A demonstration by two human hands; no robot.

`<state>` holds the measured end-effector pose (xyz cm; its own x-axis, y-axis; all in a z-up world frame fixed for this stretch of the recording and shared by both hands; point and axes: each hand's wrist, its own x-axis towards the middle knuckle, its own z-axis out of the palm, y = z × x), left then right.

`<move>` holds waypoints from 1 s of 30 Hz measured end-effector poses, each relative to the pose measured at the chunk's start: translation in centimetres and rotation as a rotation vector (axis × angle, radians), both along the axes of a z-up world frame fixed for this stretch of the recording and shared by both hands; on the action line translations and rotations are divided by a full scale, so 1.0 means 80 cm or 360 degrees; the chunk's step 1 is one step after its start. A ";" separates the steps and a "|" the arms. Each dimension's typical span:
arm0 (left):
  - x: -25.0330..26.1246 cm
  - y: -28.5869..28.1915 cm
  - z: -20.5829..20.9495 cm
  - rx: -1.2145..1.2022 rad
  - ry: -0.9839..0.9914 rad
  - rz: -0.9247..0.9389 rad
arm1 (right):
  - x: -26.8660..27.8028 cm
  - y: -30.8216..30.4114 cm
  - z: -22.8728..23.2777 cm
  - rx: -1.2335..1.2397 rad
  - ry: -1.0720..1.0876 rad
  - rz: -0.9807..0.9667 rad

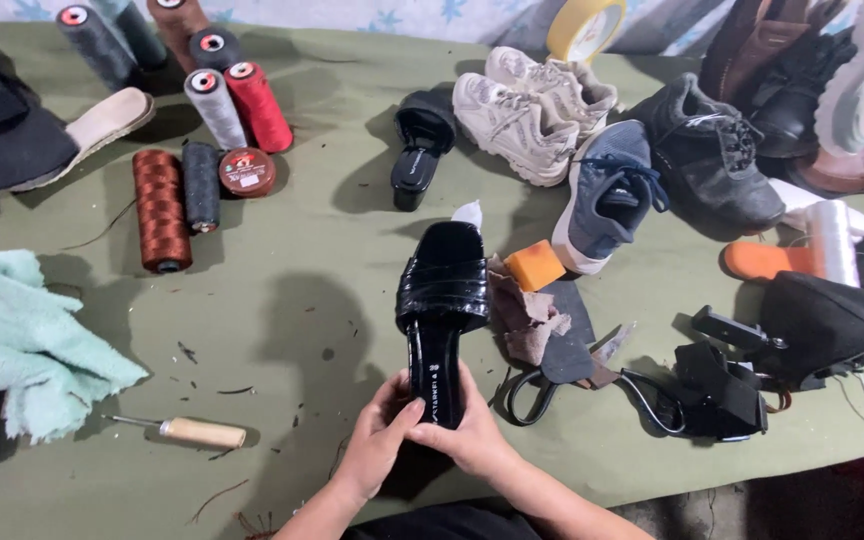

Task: The person applies glue to the sole of a black high-heeled shoe and presses a black fabric piece onto it. They smooth the fabric, turn the shoe over to inspect the sides, and then apply glue to the heel area to attach another piece of fabric.

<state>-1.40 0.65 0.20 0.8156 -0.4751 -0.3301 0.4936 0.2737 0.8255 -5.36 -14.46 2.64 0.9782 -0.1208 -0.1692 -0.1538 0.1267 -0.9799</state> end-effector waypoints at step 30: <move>0.016 0.025 -0.017 -0.0028 0.0022 0.0086 | 0.018 -0.020 -0.057 -0.0040 0.0494 0.0253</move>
<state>-0.09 2.67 -1.16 0.8357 -0.4364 -0.3335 0.4890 0.3148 0.8135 -3.90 -16.03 -1.92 0.8876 0.0208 -0.4602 -0.4606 0.0536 -0.8860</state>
